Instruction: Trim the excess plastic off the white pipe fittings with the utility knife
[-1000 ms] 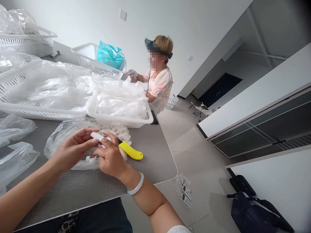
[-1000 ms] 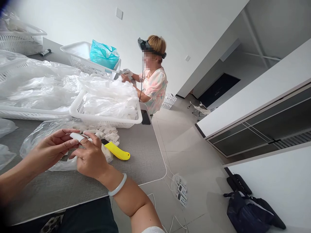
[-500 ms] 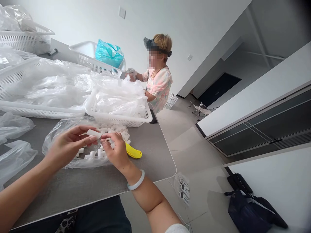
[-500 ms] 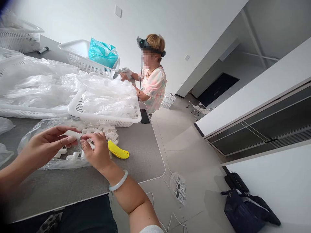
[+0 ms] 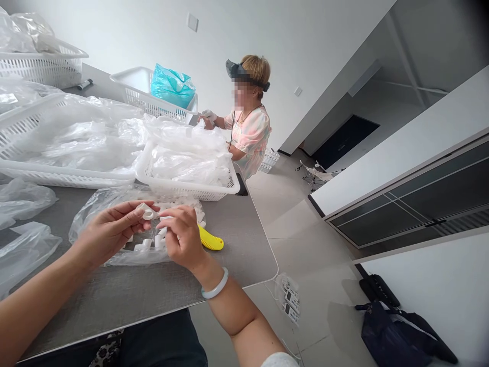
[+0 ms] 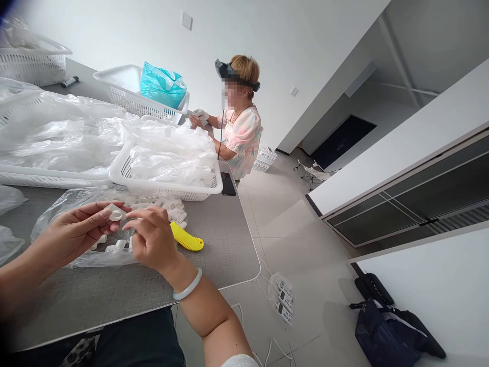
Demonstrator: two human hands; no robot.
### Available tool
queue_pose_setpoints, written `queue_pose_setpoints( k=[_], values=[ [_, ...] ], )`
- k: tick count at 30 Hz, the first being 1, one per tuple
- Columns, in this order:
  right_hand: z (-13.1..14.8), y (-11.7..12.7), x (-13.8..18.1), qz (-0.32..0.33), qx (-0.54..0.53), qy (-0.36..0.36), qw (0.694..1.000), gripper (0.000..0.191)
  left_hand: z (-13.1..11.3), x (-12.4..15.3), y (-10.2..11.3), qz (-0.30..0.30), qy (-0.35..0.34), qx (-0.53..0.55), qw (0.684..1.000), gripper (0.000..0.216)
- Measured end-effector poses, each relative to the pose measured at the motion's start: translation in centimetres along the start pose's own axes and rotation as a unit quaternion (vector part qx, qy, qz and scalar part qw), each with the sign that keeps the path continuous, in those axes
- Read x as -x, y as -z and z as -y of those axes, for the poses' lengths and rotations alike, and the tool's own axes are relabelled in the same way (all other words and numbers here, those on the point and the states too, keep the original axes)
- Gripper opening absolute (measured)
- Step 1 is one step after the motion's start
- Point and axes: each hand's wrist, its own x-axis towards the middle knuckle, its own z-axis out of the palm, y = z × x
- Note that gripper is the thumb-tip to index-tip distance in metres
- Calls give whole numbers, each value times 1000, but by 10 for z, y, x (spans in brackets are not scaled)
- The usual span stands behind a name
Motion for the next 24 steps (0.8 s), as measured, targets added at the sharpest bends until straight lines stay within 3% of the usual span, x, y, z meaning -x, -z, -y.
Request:
queue_pose_setpoints(
  k=[3, 6, 9, 14, 17, 19, 22, 24],
  values=[
    [2, 1, 1, 65, 79, 59, 993, 30, 1, 0, -2, -20, 27, 9, 999, 60],
    [3, -5, 2, 81, 120, 61, 988, 28, -1, 2, -7, -40, 47, -11, 998, 69],
    [5, -12, 2, 90, 121, 43, 988, 27, -1, 6, -11, -38, 22, -54, 998, 70],
    [14, -13, 4, 76, 32, -9, 997, 35, 5, 9, -7, -39, -91, -146, 984, 54],
    [18, -11, 3, 62, -88, -53, 993, 35, 7, 8, -1, -48, -140, -212, 966, 44],
    [16, -11, 2, 50, -226, -99, 968, 28, 7, 7, 1, -50, -200, -251, 946, 35],
    [8, -12, -2, -4, -432, -195, 880, 17, 3, 6, 0, -59, -297, -315, 899, 24],
    [1, -10, -4, -79, -483, -255, 834, 17, 1, 7, 0, -78, -328, -341, 877, 21]
  ],
)
